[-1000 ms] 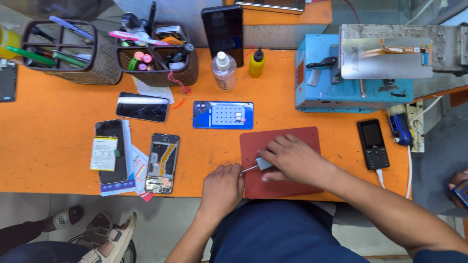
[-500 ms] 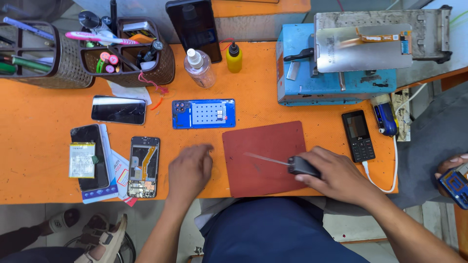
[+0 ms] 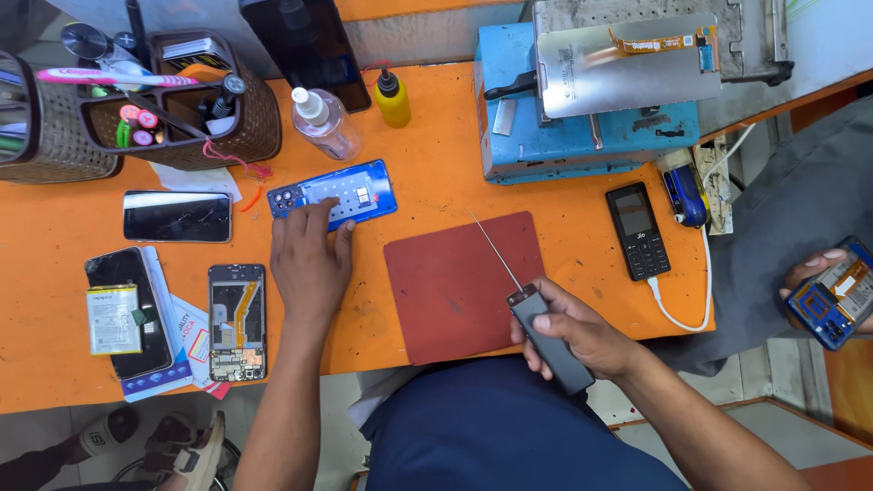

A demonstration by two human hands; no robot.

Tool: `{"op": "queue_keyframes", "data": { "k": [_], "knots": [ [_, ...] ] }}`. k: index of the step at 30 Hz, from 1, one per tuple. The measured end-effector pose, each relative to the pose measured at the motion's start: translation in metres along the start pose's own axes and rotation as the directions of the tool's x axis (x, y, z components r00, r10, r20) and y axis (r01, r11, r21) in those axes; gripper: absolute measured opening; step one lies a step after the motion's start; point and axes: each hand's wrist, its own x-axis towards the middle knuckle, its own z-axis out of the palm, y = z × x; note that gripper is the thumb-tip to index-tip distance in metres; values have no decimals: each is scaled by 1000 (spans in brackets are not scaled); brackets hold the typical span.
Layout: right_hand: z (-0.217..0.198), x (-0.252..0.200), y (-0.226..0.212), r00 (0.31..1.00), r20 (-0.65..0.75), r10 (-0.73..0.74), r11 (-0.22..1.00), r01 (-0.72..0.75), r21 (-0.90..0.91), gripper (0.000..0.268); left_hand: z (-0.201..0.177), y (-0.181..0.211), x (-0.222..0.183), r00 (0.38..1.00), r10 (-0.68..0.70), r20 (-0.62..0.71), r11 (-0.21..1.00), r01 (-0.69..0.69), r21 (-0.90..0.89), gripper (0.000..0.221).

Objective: The person repairs several mobile phone screens and internal components using a screwdriver and a specialized separation tool on a workbench.

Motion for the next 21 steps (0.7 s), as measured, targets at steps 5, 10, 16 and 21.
{"op": "queue_keyframes", "data": {
  "k": [5, 10, 16, 21],
  "knots": [
    [24, 7, -17, 999, -5, 33, 989, -32, 143, 60, 12, 55, -39, 906, -167, 388, 584, 408, -701, 24],
    [37, 12, -17, 995, -25, 101, 995, -100, 6, 73, 38, 108, -57, 764, 10, 646, -189, 635, -749, 29],
    [41, 8, -12, 999, -9, -44, 995, 43, -90, 61, 44, 115, -63, 749, 19, 662, -378, 618, -689, 16],
    [48, 3, -7, 991, -32, -130, 955, 116, -272, 49, 27, 123, -59, 752, 52, 658, -525, 581, -622, 8]
  ]
}}
